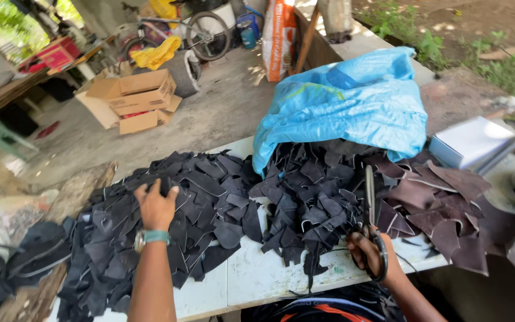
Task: The person repeatedly picks up dark leather pieces from a pile and cuts them into smaller pieces using shears. The cut pieces are placed back onto the table, accumulating in a growing pile throughout the clip.
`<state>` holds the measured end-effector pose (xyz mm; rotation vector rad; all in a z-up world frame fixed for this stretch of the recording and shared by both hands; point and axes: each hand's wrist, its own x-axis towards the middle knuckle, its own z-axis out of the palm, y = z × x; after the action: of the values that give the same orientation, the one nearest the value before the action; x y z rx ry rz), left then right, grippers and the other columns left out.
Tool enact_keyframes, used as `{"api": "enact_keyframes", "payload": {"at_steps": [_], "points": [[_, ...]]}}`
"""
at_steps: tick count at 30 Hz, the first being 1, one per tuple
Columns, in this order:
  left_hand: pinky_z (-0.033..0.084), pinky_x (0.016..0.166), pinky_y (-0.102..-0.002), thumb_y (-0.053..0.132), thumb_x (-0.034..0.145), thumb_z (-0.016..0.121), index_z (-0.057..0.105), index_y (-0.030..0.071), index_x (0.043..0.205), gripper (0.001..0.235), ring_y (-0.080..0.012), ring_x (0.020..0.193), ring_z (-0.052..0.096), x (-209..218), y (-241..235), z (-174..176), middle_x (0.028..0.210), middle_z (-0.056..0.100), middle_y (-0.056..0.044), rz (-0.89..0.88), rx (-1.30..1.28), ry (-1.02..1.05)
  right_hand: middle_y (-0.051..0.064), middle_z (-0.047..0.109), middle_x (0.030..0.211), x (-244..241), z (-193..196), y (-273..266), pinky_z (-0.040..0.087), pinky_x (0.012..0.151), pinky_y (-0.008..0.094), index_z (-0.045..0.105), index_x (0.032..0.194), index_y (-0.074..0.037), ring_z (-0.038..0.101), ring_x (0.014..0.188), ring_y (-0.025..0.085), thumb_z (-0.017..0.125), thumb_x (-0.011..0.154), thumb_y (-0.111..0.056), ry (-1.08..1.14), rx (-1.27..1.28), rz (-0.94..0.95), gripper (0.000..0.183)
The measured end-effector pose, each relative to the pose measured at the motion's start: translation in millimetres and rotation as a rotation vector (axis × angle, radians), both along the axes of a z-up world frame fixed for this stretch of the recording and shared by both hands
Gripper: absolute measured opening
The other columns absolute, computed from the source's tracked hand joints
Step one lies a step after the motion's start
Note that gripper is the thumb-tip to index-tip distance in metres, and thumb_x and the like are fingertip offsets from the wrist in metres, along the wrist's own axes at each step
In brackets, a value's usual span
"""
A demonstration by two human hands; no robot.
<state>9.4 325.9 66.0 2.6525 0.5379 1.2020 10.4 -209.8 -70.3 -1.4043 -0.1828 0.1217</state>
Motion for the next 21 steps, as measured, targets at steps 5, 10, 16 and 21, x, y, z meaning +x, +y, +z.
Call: {"api": "enact_keyframes", "payload": {"at_steps": [5, 10, 16, 21], "points": [[0.048, 0.102, -0.046, 0.026, 0.089, 0.078, 0.072, 0.002, 0.120, 0.039, -0.0374, 0.120, 0.059, -21.8, -70.2, -3.8, 0.129, 0.061, -0.019, -0.054, -0.007, -0.129, 0.010, 0.053, 0.049, -6.0, -4.1, -2.5, 0.038, 0.039, 0.032, 0.065, 0.078, 0.003, 0.049, 0.038, 0.017, 0.057, 0.095, -0.023, 0.031, -0.103, 0.070, 0.032], [0.051, 0.097, -0.044, 0.019, 0.086, 0.076, 0.072, 0.005, 0.116, 0.033, -0.0349, 0.115, 0.063, -2.5, -185.6, -23.0, 0.125, 0.064, -0.015, -0.524, -0.133, 0.136, 0.007, 0.054, 0.053, -12.6, -1.3, -5.9, 0.041, 0.042, 0.031, 0.065, 0.080, 0.002, 0.051, 0.043, 0.015, 0.058, 0.096, -0.024, 0.035, -0.055, 0.118, 0.032], [0.051, 0.092, -0.048, -0.005, 0.080, 0.067, 0.069, 0.017, 0.131, 0.056, -0.0409, 0.114, 0.057, 47.9, -274.5, -50.4, 0.145, 0.053, -0.010, -0.712, 0.093, 0.537, 0.007, 0.058, 0.055, -12.7, -3.6, -8.1, 0.046, 0.044, 0.030, 0.068, 0.080, 0.003, 0.055, 0.045, 0.014, 0.059, 0.096, -0.025, -0.025, -0.055, 0.148, 0.033], [0.053, 0.091, -0.046, 0.007, 0.085, 0.074, 0.079, 0.010, 0.101, 0.017, -0.0343, 0.102, 0.067, 75.1, -283.3, -58.9, 0.119, 0.070, -0.008, -0.783, -0.036, 0.566, 0.008, 0.057, 0.053, -6.0, -4.6, -7.4, 0.044, 0.043, 0.031, 0.067, 0.080, 0.002, 0.055, 0.043, 0.016, 0.060, 0.094, -0.027, -0.003, -0.076, 0.162, 0.033]]}}
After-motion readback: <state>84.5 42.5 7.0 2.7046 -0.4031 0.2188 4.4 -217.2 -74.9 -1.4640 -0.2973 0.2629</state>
